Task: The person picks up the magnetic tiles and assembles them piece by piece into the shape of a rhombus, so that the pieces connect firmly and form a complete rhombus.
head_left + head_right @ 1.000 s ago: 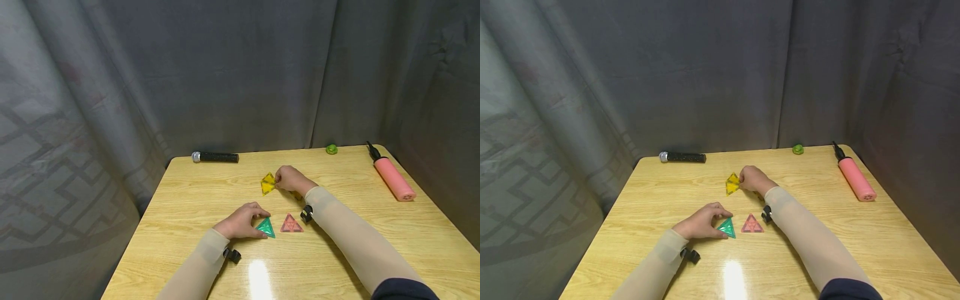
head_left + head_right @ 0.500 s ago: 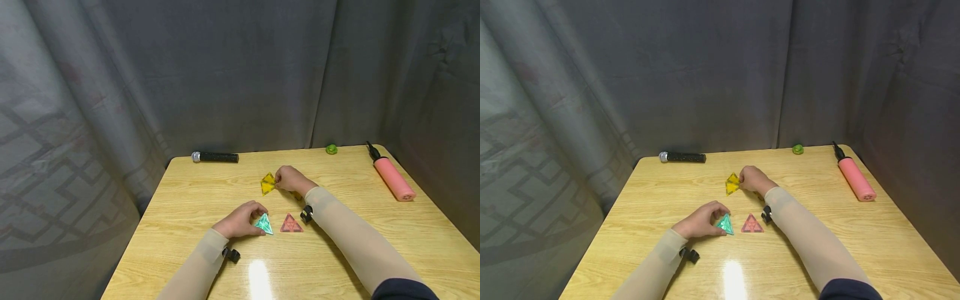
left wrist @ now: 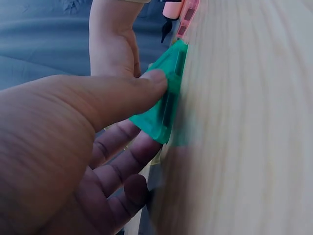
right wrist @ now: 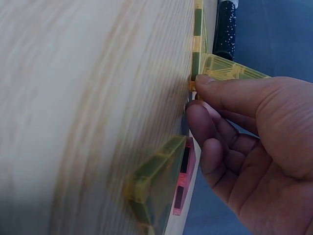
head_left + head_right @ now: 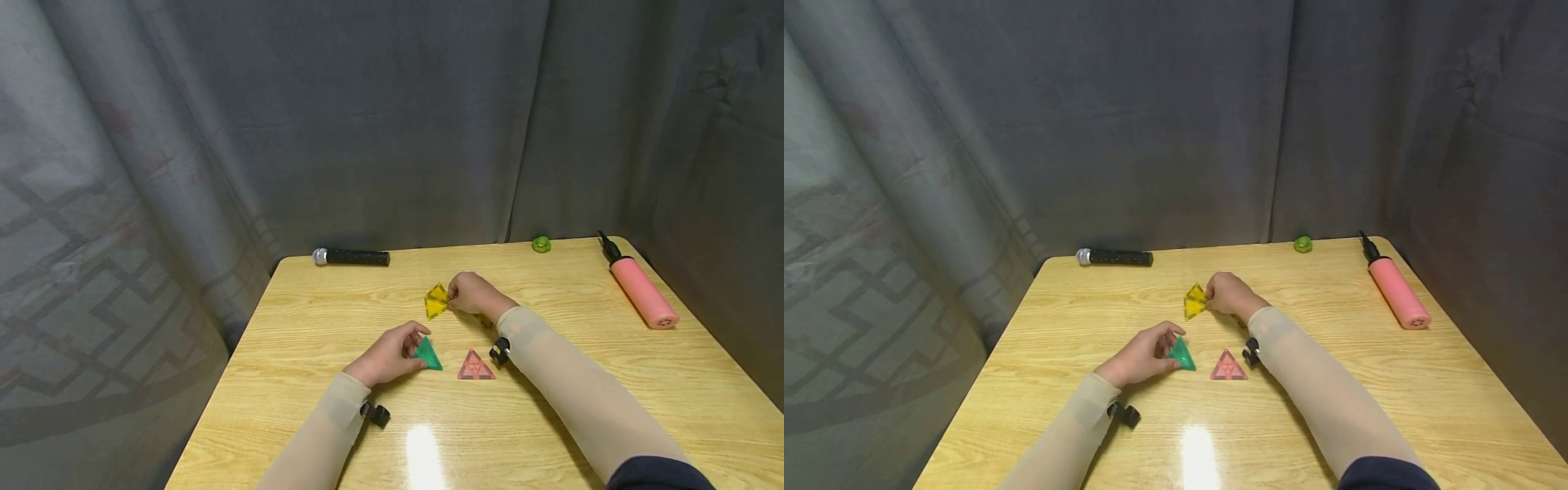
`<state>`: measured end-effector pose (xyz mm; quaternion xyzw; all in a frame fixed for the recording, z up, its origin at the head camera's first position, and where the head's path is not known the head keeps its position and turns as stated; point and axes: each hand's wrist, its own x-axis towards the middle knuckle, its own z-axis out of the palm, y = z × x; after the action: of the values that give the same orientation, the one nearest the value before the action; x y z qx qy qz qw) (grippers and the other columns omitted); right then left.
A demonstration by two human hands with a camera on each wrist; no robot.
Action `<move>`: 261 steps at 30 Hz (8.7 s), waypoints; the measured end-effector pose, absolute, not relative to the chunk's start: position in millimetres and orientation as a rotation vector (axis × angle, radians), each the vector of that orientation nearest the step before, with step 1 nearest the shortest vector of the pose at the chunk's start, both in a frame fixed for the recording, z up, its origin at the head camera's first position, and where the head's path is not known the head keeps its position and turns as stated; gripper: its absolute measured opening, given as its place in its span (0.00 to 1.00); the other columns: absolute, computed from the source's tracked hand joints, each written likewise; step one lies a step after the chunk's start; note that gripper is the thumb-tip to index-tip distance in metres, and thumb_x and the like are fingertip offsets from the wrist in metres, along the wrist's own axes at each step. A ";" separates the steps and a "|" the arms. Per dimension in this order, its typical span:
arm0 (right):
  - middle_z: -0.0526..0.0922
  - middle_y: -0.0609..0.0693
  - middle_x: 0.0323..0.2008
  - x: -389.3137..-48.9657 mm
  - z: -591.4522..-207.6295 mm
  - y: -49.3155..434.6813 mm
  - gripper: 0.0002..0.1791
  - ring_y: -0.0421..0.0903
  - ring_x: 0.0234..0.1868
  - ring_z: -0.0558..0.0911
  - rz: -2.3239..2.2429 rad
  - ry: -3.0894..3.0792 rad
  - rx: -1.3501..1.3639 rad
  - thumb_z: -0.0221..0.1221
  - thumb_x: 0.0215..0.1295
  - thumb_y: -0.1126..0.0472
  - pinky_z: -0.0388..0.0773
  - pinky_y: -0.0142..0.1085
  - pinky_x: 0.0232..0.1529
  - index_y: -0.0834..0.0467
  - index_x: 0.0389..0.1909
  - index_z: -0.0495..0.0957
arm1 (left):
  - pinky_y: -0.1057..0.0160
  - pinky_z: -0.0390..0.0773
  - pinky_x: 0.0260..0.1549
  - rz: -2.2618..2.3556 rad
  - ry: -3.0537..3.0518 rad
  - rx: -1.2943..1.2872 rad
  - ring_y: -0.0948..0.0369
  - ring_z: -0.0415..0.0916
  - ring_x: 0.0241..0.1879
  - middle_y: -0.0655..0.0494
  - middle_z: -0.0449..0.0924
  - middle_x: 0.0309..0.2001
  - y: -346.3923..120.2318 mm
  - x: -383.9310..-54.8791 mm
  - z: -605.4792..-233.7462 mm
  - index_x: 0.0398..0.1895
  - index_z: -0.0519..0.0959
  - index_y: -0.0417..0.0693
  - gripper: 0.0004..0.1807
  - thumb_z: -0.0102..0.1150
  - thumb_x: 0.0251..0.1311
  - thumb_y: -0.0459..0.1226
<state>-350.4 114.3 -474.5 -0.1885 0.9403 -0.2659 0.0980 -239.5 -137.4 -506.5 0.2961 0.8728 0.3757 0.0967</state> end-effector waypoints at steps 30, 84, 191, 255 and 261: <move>0.79 0.47 0.25 -349.6 -478.5 111.8 0.11 0.46 0.29 0.74 -0.764 2.790 -0.605 0.73 0.65 0.62 0.73 0.40 0.36 0.53 0.24 0.82 | 0.62 0.82 0.37 1.316 2.620 0.734 0.62 0.79 0.41 0.62 0.78 0.47 -149.1 -246.5 -509.0 0.68 0.77 0.51 0.19 0.57 0.78 0.36; 0.75 0.43 0.21 -340.5 -474.8 95.4 0.15 0.45 0.28 0.73 -0.596 2.872 -0.672 0.74 0.64 0.58 0.69 0.56 0.37 0.49 0.21 0.79 | 0.63 0.78 0.22 1.604 2.787 0.387 0.58 0.79 0.32 0.57 0.82 0.48 -160.0 -270.6 -503.3 0.62 0.81 0.45 0.17 0.65 0.73 0.38; 0.81 0.45 0.30 -328.5 -471.9 81.3 0.05 0.42 0.31 0.77 -0.763 2.714 -0.787 0.73 0.62 0.66 0.77 0.36 0.36 0.55 0.34 0.87 | 0.63 0.85 0.38 1.447 2.732 0.477 0.64 0.82 0.38 0.51 0.81 0.51 -149.6 -277.5 -512.0 0.67 0.79 0.59 0.25 0.70 0.69 0.36; 0.83 0.55 0.54 -307.8 -497.7 188.0 0.23 0.46 0.32 0.76 -1.230 2.593 -0.657 0.76 0.58 0.68 0.77 0.36 0.32 0.62 0.56 0.85 | 0.58 0.83 0.42 1.523 2.838 0.296 0.60 0.81 0.43 0.53 0.79 0.55 -190.0 -278.5 -515.8 0.64 0.80 0.56 0.24 0.73 0.66 0.37; 0.80 0.57 0.57 -309.7 -500.8 189.0 0.25 0.46 0.33 0.77 -1.225 2.600 -0.630 0.77 0.57 0.68 0.77 0.38 0.33 0.60 0.56 0.84 | 0.58 0.83 0.42 1.527 2.882 0.242 0.61 0.81 0.43 0.55 0.78 0.57 -194.8 -282.3 -519.2 0.62 0.80 0.57 0.23 0.73 0.66 0.39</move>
<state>-309.7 189.0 -500.8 -0.2131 0.8793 -0.4143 0.0992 -282.3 -194.8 -519.2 0.0739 0.8793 0.4659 -0.0646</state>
